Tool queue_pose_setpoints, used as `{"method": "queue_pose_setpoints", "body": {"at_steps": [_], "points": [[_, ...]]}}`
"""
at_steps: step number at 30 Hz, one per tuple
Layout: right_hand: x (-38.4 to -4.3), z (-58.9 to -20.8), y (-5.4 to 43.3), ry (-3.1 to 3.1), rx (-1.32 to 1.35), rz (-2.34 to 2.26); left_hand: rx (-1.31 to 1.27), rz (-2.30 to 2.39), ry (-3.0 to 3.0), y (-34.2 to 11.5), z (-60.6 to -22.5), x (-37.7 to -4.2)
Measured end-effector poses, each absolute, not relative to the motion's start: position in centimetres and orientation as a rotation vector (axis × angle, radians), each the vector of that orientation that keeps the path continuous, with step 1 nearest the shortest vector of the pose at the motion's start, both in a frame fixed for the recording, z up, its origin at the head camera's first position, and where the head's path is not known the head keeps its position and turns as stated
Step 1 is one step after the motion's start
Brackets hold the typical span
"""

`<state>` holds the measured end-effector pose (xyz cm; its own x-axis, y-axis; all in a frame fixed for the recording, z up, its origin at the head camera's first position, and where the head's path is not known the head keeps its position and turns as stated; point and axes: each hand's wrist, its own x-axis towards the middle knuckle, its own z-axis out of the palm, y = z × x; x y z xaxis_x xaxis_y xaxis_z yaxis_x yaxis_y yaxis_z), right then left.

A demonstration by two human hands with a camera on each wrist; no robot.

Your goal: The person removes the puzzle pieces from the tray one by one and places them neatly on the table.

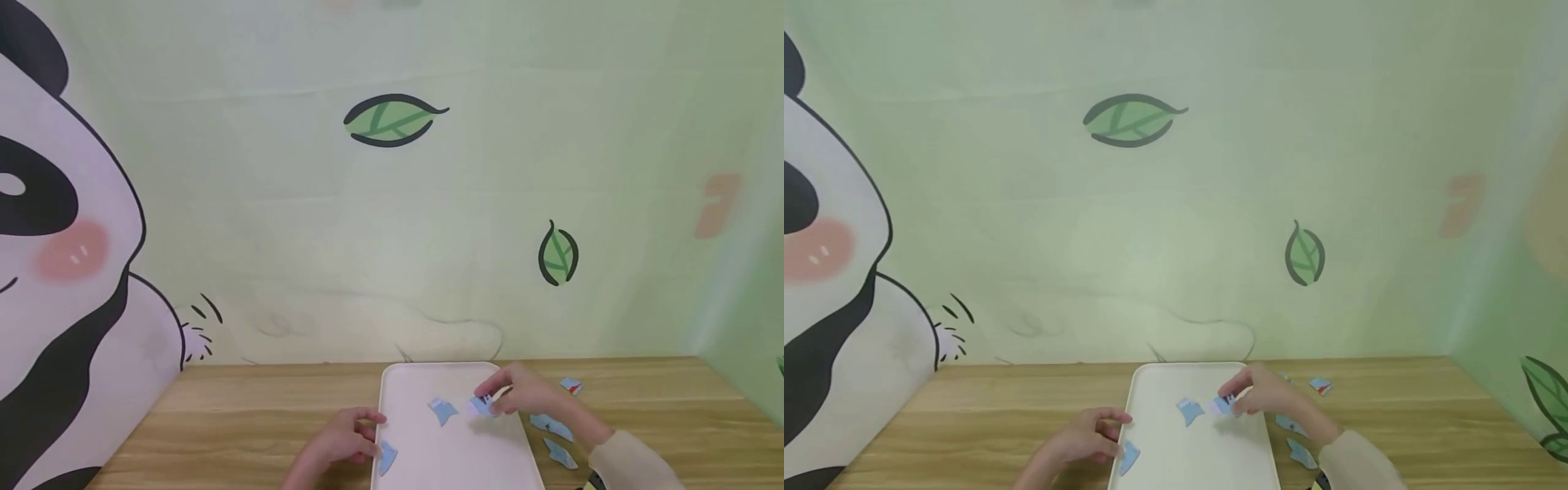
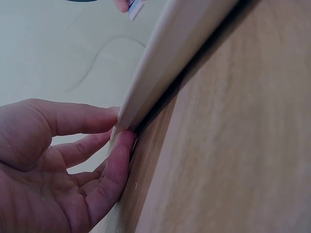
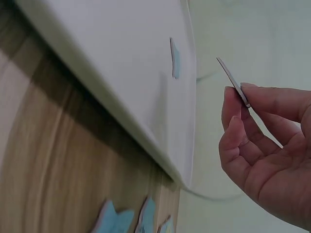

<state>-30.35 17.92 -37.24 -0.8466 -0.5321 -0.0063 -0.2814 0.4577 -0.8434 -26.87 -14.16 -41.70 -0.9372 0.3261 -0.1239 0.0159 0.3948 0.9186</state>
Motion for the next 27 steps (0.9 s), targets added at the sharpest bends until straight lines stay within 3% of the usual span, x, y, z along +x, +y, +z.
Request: {"method": "queue_pose_setpoints", "body": {"at_steps": [27], "points": [[-29.4, -37.9, 29.8, 2.592, -0.317, -1.499, 0.302, 1.548, 2.381, -14.1, -41.6, -26.8]]}}
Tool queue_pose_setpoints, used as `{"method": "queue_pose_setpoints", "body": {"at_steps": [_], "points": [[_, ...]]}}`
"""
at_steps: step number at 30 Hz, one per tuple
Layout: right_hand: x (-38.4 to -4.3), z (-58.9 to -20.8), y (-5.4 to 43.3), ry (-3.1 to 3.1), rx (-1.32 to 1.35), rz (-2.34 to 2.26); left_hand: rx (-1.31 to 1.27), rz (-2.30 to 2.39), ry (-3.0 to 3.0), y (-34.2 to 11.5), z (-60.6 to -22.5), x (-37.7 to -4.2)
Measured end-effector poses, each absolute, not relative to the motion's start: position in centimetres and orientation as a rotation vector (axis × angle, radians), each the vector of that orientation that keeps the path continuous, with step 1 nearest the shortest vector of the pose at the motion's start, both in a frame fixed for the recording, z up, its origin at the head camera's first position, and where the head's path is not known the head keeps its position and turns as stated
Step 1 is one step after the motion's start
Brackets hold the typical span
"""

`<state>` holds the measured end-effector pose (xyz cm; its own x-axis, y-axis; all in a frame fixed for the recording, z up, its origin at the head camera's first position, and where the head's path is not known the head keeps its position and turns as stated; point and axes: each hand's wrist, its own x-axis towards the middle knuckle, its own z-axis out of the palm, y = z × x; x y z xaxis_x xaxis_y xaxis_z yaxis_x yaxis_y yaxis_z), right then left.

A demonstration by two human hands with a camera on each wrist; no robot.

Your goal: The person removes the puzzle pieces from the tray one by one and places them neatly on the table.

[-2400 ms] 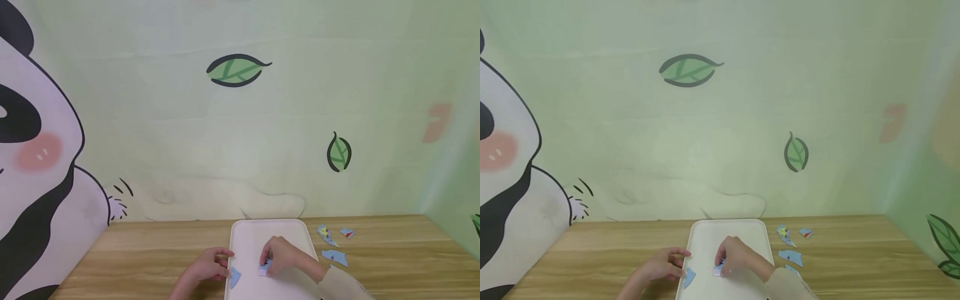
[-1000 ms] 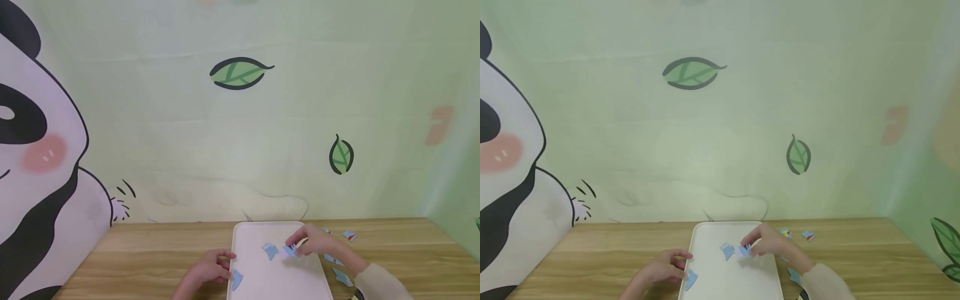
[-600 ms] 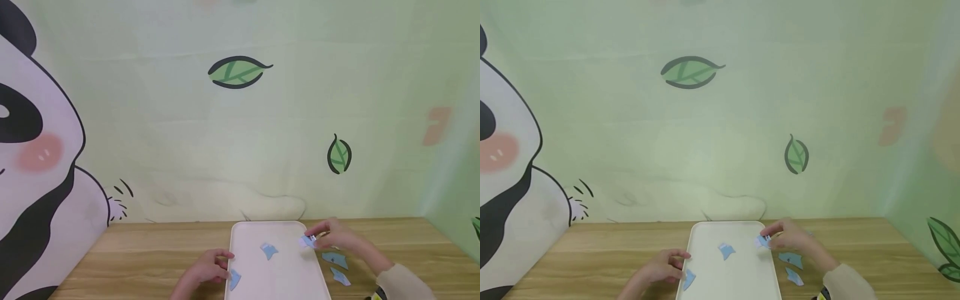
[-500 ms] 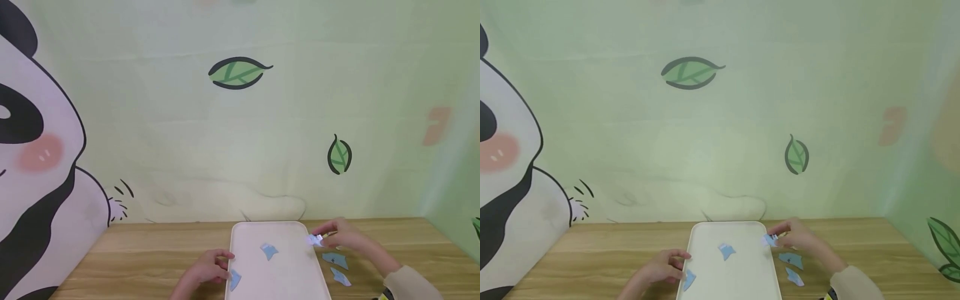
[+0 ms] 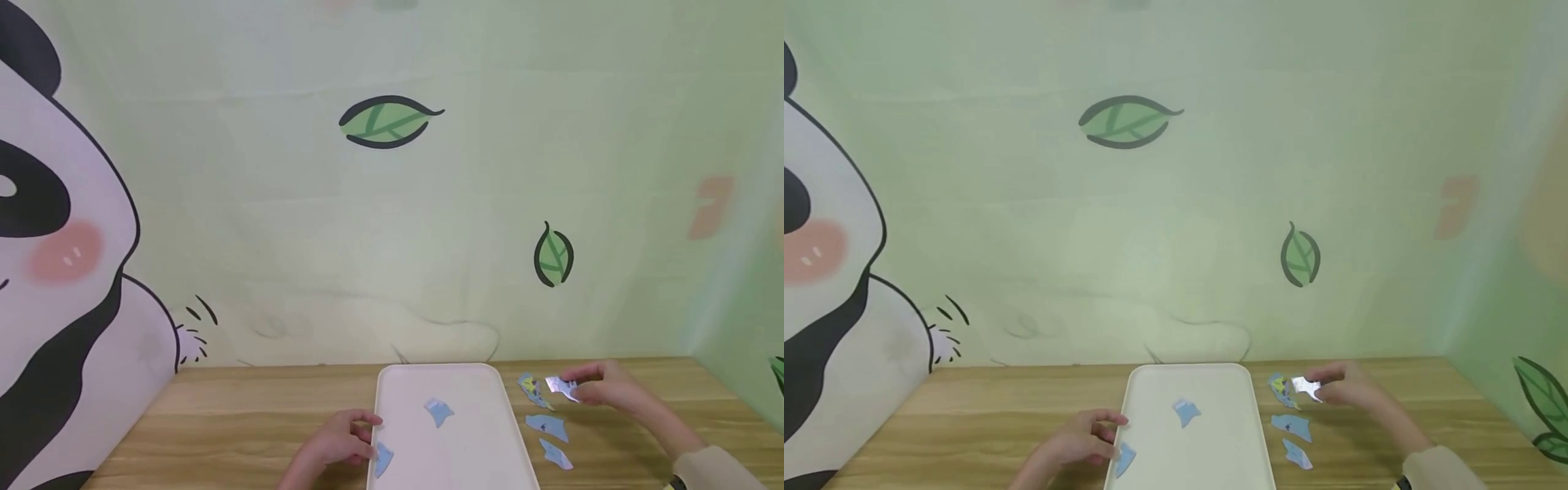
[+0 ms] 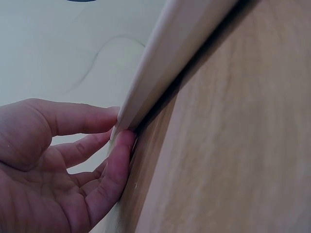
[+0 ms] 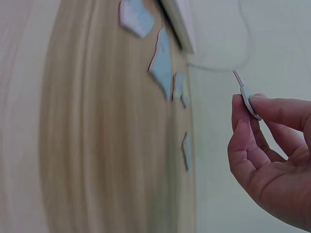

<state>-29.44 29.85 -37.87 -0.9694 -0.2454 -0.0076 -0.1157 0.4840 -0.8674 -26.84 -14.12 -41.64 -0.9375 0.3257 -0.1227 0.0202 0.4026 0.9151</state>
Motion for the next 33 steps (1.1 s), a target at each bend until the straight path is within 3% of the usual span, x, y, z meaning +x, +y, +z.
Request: {"method": "queue_pose_setpoints", "body": {"at_steps": [14, 33], "points": [[-29.6, -39.5, 32.3, 2.546, -0.357, -1.487, 0.311, 1.574, 2.356, -14.4, -41.7, -26.9], [-30.0, -40.2, 31.9, 2.695, -0.344, -1.256, 0.300, 1.562, 2.372, -14.1, -41.6, -26.9]]}}
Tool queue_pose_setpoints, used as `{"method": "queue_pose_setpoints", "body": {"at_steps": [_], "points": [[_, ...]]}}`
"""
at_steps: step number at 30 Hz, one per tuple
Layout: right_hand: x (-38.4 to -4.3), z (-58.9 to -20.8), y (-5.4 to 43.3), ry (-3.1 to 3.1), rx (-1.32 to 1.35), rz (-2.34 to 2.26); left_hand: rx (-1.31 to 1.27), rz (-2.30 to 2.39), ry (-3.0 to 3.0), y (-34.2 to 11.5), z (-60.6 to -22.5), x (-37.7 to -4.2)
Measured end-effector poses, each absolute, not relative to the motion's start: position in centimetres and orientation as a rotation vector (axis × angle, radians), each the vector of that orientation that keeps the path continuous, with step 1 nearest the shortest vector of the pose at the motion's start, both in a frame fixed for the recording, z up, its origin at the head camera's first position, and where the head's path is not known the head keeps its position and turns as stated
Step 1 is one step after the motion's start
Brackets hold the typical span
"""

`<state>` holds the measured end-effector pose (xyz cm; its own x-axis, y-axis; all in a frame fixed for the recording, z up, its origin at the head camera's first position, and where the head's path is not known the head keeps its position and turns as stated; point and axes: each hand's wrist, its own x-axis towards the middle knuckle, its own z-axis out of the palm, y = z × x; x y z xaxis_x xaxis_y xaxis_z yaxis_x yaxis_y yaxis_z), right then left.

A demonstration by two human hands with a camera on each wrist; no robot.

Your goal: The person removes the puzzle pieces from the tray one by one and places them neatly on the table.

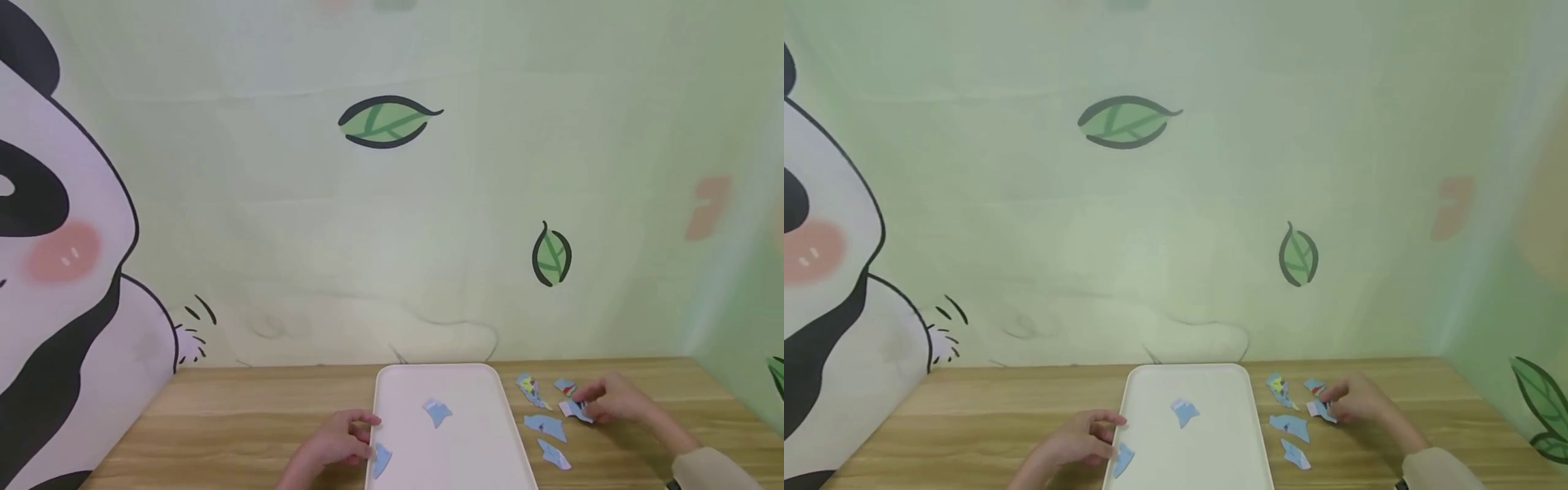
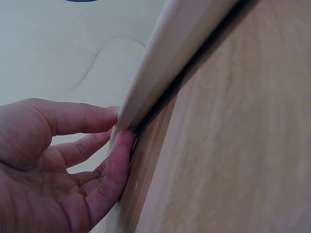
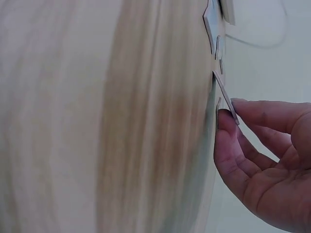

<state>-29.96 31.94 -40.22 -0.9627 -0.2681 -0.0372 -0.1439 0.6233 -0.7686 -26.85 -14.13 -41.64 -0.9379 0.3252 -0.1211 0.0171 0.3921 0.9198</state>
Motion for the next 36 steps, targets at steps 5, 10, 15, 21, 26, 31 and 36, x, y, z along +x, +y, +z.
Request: {"method": "queue_pose_setpoints", "body": {"at_steps": [5, 10, 15, 21, 26, 31, 36], "points": [[-29.96, -40.27, 31.70, 2.737, -0.343, -1.223, 0.320, 1.568, 2.376, -14.25, -41.68, -26.92], [-29.89, -40.43, 31.58, 2.744, -0.338, -1.200, 0.313, 1.568, 2.361, -14.27, -41.71, -26.83], [-30.07, -40.37, 31.52, 2.739, -0.313, -1.202, 0.301, 1.568, 2.367, -14.18, -41.53, -26.79], [-29.97, -40.37, 31.46, 2.758, -0.283, -1.184, 0.297, 1.557, 2.368, -14.09, -41.54, -26.77], [-29.90, -40.52, 31.41, 2.784, -0.225, -1.155, 0.304, 1.568, 2.353, -14.05, -41.60, -26.73], [-29.95, -40.50, 31.50, 2.769, -0.238, -1.183, 0.299, 1.572, 2.358, -14.07, -41.55, -26.69], [-29.65, -40.16, 31.75, 2.775, -0.233, -1.196, 0.298, 1.563, 2.367, -14.13, -41.47, -26.70]]}}
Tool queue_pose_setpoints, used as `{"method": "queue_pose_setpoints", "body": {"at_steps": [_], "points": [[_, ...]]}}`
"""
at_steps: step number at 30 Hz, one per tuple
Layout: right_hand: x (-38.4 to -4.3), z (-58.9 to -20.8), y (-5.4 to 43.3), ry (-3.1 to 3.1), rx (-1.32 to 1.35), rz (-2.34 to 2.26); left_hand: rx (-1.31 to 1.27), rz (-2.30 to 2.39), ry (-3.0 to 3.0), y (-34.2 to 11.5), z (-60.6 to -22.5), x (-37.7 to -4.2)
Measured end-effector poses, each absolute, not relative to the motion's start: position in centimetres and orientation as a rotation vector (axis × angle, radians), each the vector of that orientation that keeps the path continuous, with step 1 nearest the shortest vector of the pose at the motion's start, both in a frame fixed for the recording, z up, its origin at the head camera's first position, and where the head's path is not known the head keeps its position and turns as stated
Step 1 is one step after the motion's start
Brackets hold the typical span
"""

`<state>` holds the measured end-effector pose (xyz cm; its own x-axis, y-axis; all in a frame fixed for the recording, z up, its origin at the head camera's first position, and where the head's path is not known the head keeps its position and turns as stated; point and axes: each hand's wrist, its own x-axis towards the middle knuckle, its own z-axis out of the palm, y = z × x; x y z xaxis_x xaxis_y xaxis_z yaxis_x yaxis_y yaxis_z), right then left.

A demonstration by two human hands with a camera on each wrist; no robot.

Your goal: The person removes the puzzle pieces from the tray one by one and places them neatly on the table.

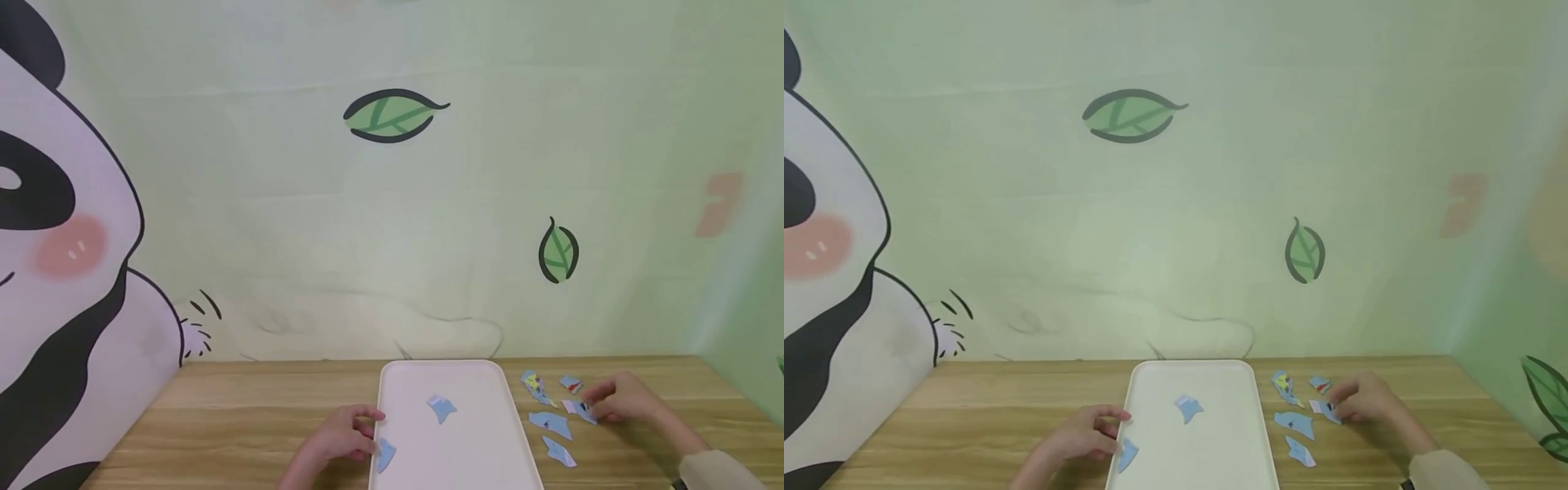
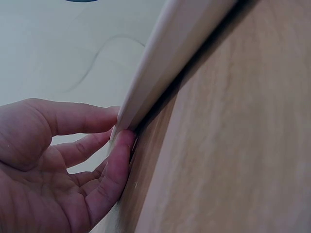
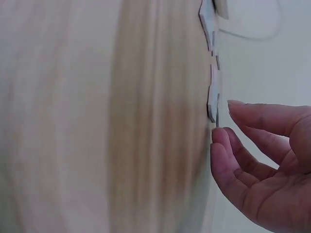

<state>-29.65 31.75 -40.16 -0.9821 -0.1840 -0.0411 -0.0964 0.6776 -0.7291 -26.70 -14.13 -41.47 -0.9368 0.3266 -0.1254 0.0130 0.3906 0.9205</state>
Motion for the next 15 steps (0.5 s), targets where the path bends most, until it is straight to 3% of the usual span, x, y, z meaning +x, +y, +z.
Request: {"method": "queue_pose_setpoints", "body": {"at_steps": [8, 15], "points": [[-29.4, -38.5, 30.1, 2.843, -0.180, -1.158, 0.273, 1.540, 2.374, -14.2, -41.2, -26.7], [-29.3, -36.9, 27.0, 2.764, -0.356, -1.227, 0.284, 1.544, 2.360, -14.1, -41.2, -26.6]]}}
